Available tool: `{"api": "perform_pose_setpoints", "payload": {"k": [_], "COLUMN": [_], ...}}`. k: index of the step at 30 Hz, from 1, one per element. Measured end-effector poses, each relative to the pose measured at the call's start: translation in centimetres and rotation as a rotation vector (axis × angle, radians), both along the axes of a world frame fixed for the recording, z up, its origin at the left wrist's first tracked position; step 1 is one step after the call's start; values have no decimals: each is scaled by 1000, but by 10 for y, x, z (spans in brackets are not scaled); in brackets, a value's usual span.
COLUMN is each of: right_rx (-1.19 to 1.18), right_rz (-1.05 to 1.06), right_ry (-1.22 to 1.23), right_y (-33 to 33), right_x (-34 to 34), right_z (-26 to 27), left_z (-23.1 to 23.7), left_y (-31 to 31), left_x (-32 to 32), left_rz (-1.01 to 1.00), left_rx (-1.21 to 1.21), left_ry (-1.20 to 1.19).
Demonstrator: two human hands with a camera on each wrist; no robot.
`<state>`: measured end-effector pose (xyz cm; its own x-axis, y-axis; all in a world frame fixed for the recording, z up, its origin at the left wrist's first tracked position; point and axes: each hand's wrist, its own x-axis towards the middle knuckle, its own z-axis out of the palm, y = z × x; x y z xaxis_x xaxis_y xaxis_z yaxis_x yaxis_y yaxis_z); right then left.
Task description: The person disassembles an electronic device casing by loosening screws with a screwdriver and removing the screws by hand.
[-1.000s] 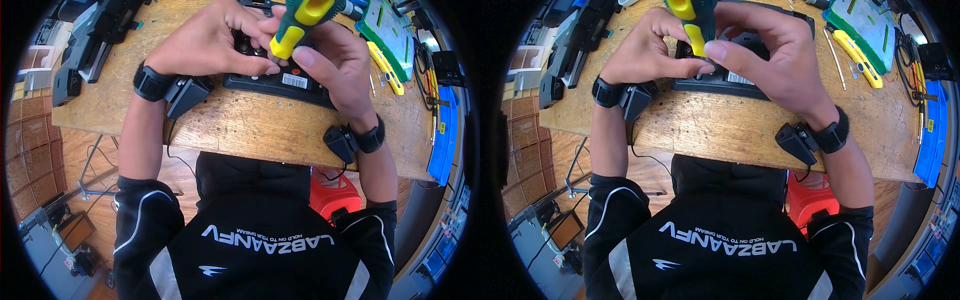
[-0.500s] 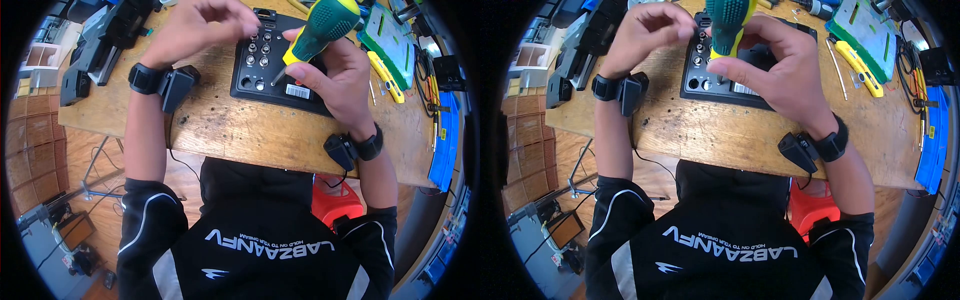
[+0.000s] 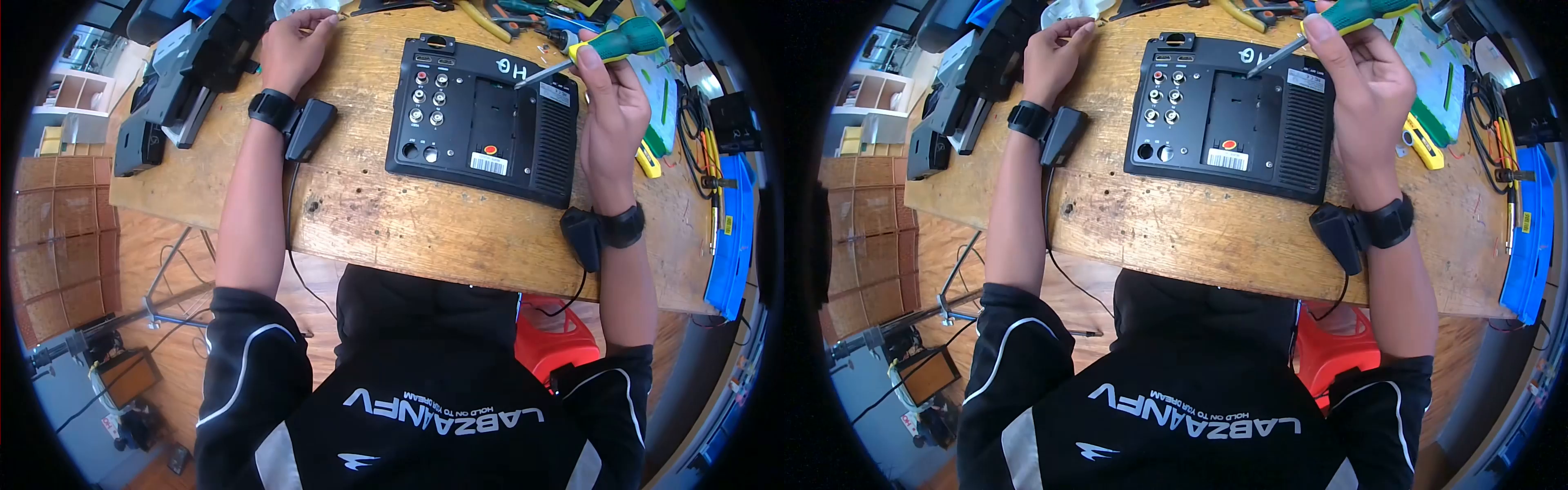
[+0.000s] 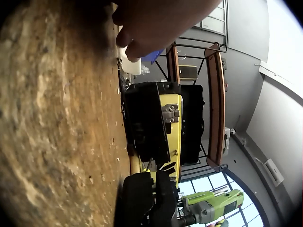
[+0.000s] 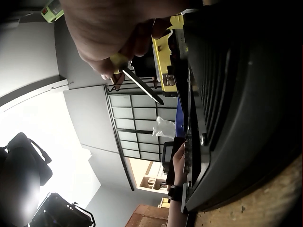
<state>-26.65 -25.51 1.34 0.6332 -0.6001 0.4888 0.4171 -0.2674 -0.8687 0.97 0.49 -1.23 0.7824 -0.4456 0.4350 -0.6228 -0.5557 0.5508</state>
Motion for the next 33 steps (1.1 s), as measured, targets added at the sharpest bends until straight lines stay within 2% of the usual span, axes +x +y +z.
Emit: {"api": "perform_pose_setpoints", "payload": {"k": [5, 7, 15, 17, 19, 25, 27, 28, 33], "right_rx": [50, 151, 149, 157, 173, 148, 375, 346, 429], "right_rz": [-33, 0, 89, 99, 97, 114, 297, 225, 219], "right_ry": [25, 0, 16, 15, 9, 5, -57, -58, -58], "right_y": [1, 0, -3, -4, -2, 10, 20, 21, 23], "right_x": [5, 6, 8, 8, 9, 8, 4, 11, 10], "right_z": [-6, -10, -14, -16, -16, -8, 4, -1, 5], "left_z": [1, 3, 5, 5, 7, 35, 38, 38, 47], "left_y": [-3, -4, -4, -4, -10, -17, -17, -17, -22], "left_x": [-1, -4, -1, -3, -8, -41, -45, -46, -59], "left_rz": [-26, -31, -9, -46, -167, -372, -423, -445, -513], "left_rx": [45, 46, 80, 74, -185, -319, -335, -335, -297], "left_ry": [12, 1, 42, 13, 210, 458, 469, 474, 517]}}
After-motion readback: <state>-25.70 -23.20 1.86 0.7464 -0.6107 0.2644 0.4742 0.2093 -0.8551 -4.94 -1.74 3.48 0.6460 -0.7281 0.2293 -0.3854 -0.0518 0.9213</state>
